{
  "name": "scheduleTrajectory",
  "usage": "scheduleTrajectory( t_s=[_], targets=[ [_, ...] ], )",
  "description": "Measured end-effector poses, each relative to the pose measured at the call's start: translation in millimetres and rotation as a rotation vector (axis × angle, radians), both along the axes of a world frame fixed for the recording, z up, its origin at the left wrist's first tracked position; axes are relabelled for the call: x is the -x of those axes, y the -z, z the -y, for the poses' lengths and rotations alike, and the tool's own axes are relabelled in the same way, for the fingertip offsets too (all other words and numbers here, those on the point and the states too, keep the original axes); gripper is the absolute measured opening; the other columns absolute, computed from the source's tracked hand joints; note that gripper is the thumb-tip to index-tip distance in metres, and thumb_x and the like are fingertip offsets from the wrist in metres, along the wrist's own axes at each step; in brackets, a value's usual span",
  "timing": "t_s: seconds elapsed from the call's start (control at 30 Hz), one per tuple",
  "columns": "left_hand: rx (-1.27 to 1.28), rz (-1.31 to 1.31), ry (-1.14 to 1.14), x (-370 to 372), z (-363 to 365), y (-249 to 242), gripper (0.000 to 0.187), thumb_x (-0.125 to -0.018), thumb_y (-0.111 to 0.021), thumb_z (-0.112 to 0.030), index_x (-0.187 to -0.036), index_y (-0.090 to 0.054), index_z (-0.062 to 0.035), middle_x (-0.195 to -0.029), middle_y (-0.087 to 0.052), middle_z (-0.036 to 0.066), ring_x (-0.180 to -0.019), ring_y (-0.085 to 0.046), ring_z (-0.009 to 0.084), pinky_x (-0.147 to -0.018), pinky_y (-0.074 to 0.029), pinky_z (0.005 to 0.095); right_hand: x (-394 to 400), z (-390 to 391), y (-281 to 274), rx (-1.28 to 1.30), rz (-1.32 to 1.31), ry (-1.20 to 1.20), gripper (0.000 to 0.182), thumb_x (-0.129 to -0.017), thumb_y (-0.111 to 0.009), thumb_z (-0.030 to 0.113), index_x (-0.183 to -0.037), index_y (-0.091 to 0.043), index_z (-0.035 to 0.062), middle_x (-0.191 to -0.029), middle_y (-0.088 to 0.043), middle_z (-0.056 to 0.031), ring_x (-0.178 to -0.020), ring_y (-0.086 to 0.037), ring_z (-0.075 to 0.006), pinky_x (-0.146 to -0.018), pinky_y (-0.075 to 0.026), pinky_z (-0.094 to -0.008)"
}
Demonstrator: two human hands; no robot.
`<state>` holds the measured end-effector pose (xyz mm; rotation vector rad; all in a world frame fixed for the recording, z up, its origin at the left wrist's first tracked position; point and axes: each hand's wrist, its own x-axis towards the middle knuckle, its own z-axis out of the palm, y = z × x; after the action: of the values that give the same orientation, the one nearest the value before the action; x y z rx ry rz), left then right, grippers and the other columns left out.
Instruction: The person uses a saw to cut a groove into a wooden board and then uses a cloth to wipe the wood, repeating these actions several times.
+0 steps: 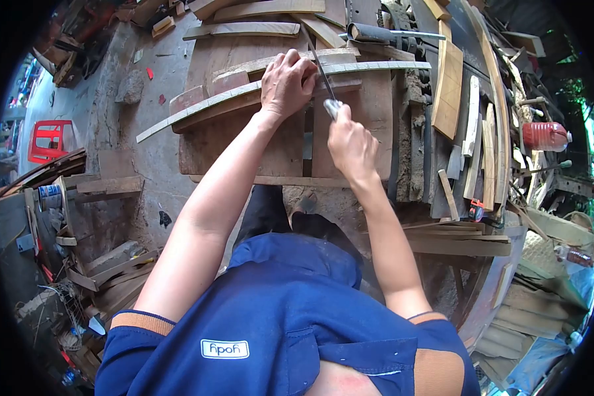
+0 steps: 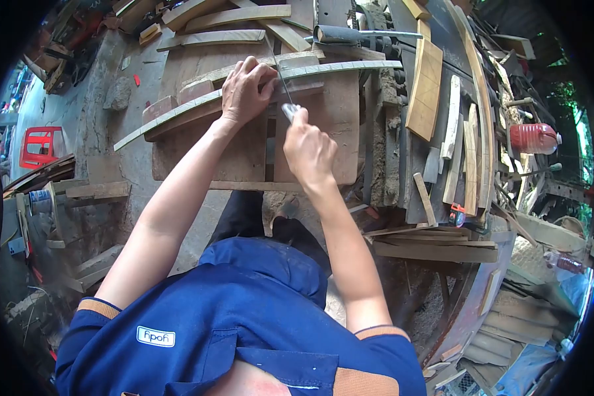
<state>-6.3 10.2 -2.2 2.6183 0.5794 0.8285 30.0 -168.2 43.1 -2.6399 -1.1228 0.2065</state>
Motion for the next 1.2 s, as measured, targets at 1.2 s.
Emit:
scheduleTrajectory(
  t_s=[1.2],
  targets=[
    [-0.029, -0.01, 0.008, 1.2, 1.1, -3.1, 0.015, -0.083, -0.073, -0.023, -0.096, -0.07, -0.0155, -0.098, -0.059, 0.005, -0.1, -0.06, 0.0264, -0.087, -0.05, 0.0406, 1.1, 4.0, -7.0, 0.03, -0.103, 0.022, 0.02, -0.097, -0.044, 0.015, -0.106, -0.053, -0.0008, -0.081, -0.072, -0.0261, -0.079, -0.073, -0.0414, -0.071, -0.059, -0.0531]
  ],
)
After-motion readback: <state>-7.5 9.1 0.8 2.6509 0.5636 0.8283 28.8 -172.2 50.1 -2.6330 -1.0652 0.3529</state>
